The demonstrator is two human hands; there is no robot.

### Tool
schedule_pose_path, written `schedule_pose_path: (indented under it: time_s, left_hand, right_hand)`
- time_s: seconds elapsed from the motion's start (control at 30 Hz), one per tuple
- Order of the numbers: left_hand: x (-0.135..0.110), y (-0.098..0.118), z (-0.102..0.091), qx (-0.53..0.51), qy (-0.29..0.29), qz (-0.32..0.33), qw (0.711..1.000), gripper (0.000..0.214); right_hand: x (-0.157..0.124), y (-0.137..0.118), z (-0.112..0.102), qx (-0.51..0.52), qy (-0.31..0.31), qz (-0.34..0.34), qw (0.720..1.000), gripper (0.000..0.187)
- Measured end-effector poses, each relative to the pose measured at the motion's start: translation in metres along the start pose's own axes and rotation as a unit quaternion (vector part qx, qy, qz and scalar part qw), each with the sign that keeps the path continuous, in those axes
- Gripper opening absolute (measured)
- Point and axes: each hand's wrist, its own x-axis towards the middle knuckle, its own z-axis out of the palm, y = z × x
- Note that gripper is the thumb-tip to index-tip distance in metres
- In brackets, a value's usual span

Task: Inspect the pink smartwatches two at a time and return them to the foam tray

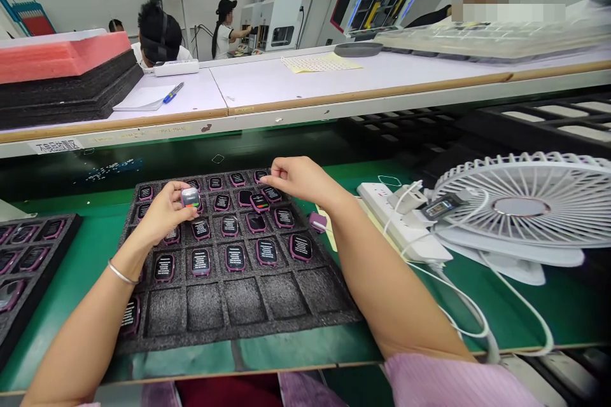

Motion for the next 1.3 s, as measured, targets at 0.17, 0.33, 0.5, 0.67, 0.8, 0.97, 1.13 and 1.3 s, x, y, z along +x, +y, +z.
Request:
schedule_pose_path:
  time_s: [0.17, 0.33, 0.5, 0.67, 0.8, 0.97, 1.13, 1.3]
  left_hand:
    - [0.014, -0.021, -0.022, 0.304, 0.010, 0.041, 0.952, 0.043]
    - [0.018, -0.029, -0.033, 0.460, -0.032, 0.057, 0.886, 0.042]
    - [0.015, -0.024, -0.035, 0.521, -0.055, 0.013, 0.852, 0.048]
    - [0.013, -0.018, -0.033, 0.535, -0.071, 0.000, 0.842, 0.059]
    - [0.012, -0.014, -0.032, 0.537, -0.071, -0.005, 0.840, 0.064]
    - [0.013, -0.016, -0.032, 0.541, -0.069, -0.002, 0.838, 0.063]
    - [0.015, -0.020, -0.034, 0.546, -0.069, -0.005, 0.835, 0.057]
    - [0.015, -0.021, -0.034, 0.549, -0.068, -0.006, 0.833, 0.051]
  right_hand:
    - [0.001, -0.002, -0.001, -0.002, -0.006, -0.006, 1.000, 0.031]
    - [0.000, -0.001, -0.002, -0.007, 0.003, -0.016, 1.000, 0.030]
    - [0.001, 0.001, 0.000, -0.021, -0.035, -0.023, 0.999, 0.025]
    - [0.005, 0.010, 0.006, -0.053, -0.149, -0.061, 0.985, 0.011]
    - [0.007, 0.020, 0.016, -0.059, -0.194, -0.062, 0.977, 0.043]
    - [0.009, 0.023, 0.025, -0.043, -0.232, -0.053, 0.970, 0.056]
    - [0.010, 0.020, 0.026, -0.058, -0.254, -0.049, 0.964, 0.055]
    - [0.011, 0.022, 0.027, -0.062, -0.246, -0.065, 0.965, 0.054]
